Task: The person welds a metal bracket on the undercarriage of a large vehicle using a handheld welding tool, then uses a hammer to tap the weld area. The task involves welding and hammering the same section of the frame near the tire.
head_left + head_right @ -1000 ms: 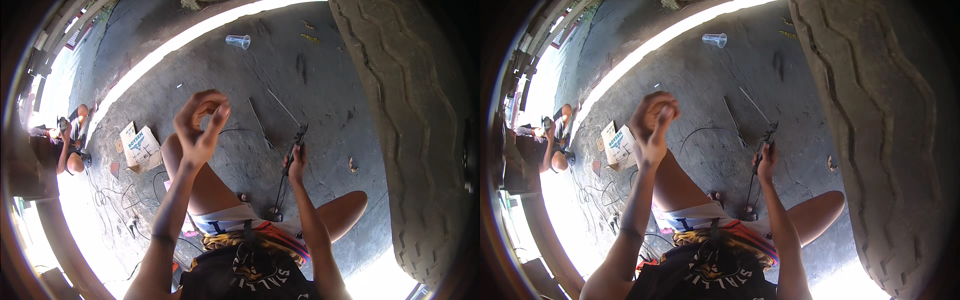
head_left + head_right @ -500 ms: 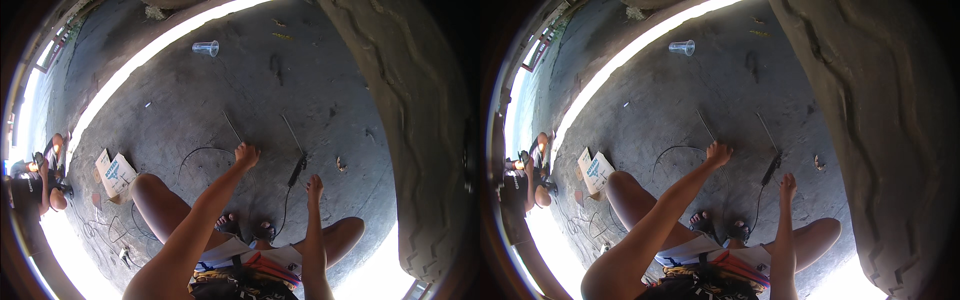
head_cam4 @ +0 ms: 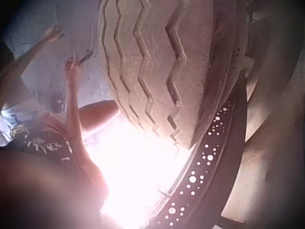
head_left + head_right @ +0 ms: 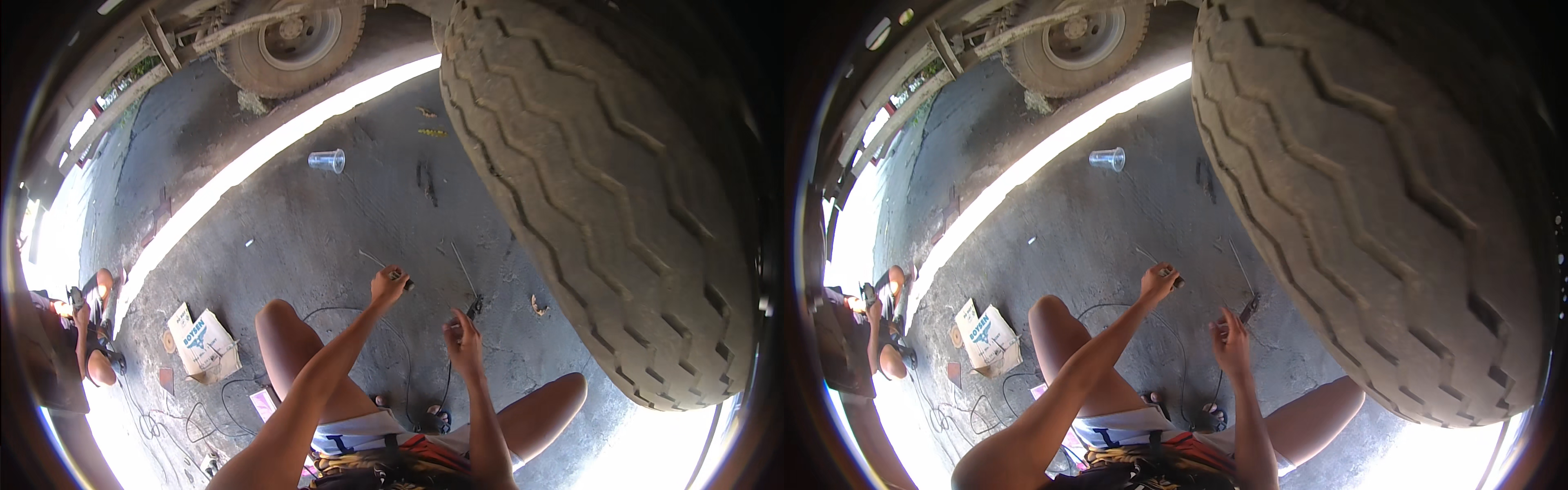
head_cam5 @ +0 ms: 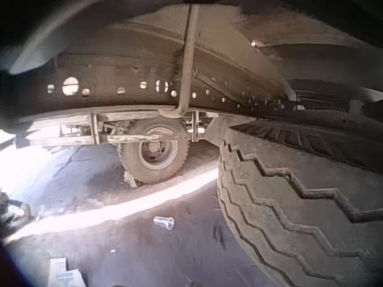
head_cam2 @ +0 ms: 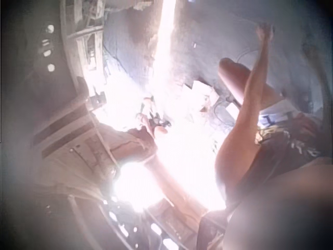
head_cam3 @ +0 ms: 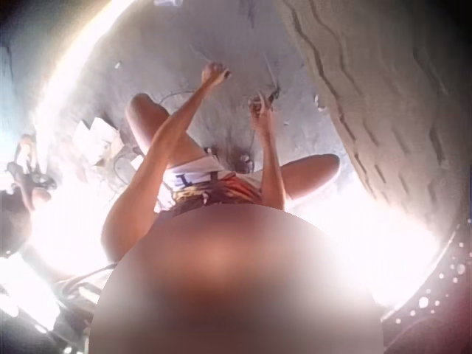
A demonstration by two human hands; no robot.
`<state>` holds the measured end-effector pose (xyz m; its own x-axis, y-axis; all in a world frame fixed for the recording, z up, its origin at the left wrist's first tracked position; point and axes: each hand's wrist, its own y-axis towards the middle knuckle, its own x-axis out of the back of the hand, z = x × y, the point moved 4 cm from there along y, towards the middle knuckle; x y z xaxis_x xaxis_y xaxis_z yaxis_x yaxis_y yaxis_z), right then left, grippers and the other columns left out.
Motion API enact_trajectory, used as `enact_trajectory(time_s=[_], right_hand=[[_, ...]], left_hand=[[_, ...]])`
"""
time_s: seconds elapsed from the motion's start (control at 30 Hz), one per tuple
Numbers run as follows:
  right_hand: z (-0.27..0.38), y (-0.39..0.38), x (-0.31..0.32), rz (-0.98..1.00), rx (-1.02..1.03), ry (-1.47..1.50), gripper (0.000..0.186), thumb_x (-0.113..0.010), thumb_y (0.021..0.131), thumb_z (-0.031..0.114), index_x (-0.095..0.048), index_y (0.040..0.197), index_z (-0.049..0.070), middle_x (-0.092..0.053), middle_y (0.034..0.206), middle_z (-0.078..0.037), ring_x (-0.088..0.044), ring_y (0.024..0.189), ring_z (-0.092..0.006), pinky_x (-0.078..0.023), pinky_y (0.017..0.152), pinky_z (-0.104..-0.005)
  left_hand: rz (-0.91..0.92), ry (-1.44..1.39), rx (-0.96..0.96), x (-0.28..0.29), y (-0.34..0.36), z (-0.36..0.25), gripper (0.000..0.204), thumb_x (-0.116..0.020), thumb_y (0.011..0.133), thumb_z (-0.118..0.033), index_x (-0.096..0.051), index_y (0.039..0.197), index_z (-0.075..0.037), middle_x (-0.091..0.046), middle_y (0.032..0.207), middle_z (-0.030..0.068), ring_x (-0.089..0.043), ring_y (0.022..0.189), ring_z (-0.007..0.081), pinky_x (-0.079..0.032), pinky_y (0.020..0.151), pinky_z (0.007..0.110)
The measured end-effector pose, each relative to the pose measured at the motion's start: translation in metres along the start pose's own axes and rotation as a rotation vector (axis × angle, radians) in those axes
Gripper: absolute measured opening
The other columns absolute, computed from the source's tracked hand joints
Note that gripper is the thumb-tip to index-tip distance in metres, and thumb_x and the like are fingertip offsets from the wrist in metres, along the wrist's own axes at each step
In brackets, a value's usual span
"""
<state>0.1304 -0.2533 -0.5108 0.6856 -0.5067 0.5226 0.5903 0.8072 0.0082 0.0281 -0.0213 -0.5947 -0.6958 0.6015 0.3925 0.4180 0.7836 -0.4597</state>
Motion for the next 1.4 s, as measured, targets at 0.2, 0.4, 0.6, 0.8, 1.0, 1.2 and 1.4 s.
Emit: enact_trajectory(time_s=[0.2,0.4,0.6,0.8,1.0,1.2,1.4], right_hand=[[0.144,0.036,0.013,-0.014,0.426,0.009,0.069,-0.072,0.091,0.013,-0.040,0.151,0.016,-0.053,0.131,-0.013,-0.069,0.094,-0.0248,-0.061,0.073,-0.0364],[0.219,0.049,0.021,-0.068,0.874,-0.022,0.057,-0.074,0.089,0.015,-0.052,0.141,0.018,-0.055,0.128,-0.011,-0.071,0.094,-0.0292,-0.064,0.070,-0.0387],[0.187,0.053,-0.001,0.027,0.715,-0.009,0.040,-0.074,0.090,0.013,-0.059,0.127,0.011,-0.062,0.114,-0.013,-0.070,0.077,-0.0232,-0.062,0.064,-0.0359],[0.102,0.053,-0.059,0.319,0.606,-0.115,0.030,-0.068,0.097,0.021,-0.060,0.122,0.008,-0.062,0.109,-0.011,-0.068,0.088,-0.0218,-0.054,0.072,-0.0345],[0.043,0.049,-0.110,0.566,0.496,-0.258,0.027,-0.065,0.097,0.017,-0.059,0.121,0.006,-0.063,0.111,-0.012,-0.066,0.095,-0.0236,-0.054,0.079,-0.0350],[0.046,0.086,-0.114,0.570,0.633,-0.312,0.045,-0.074,0.085,0.029,-0.060,0.121,0.006,-0.066,0.111,-0.013,-0.070,0.099,-0.0297,-0.055,0.080,-0.0386],[0.078,0.079,-0.111,0.613,0.701,-0.430,0.040,-0.071,0.090,0.036,-0.062,0.117,0.009,-0.070,0.102,-0.010,-0.073,0.091,-0.0302,-0.060,0.073,-0.0419]], left_hand=[[0.112,-0.459,-0.289,0.074,-0.105,-0.110,0.038,-0.063,0.099,-0.028,-0.066,0.125,0.000,-0.068,0.087,0.0057,-0.062,0.075,0.0081,-0.052,0.067,0.025],[0.144,-0.356,-0.689,0.126,-0.176,-0.172,0.046,-0.048,0.105,-0.033,-0.062,0.130,0.003,-0.069,0.092,0.0055,-0.060,0.082,0.0085,-0.051,0.071,0.028],[0.133,-0.058,-0.634,0.148,-0.203,-0.134,0.054,-0.046,0.106,-0.042,-0.056,0.140,-0.002,-0.073,0.107,0.0092,-0.067,0.088,0.0166,-0.053,0.081,0.034],[-0.490,-0.210,-0.379,0.222,-0.216,-0.008,0.044,-0.054,0.104,-0.038,-0.062,0.131,-0.004,-0.074,0.102,0.0106,-0.071,0.092,0.0189,-0.055,0.085,0.035],[-0.635,-0.035,0.173,0.201,-0.250,0.195,0.036,-0.058,0.099,-0.031,-0.068,0.120,-0.003,-0.074,0.104,0.0178,-0.073,0.092,0.0303,-0.057,0.082,0.042],[-0.486,0.065,0.574,0.111,-0.307,0.336,0.038,-0.068,0.089,-0.041,-0.071,0.103,-0.006,-0.073,0.100,0.0193,-0.071,0.093,0.0365,-0.055,0.081,0.049],[-0.107,0.390,0.703,0.029,-0.362,0.371,0.057,-0.081,0.074,-0.050,-0.067,0.110,-0.008,-0.071,0.099,0.0211,-0.068,0.096,0.0418,-0.055,0.080,0.053]])
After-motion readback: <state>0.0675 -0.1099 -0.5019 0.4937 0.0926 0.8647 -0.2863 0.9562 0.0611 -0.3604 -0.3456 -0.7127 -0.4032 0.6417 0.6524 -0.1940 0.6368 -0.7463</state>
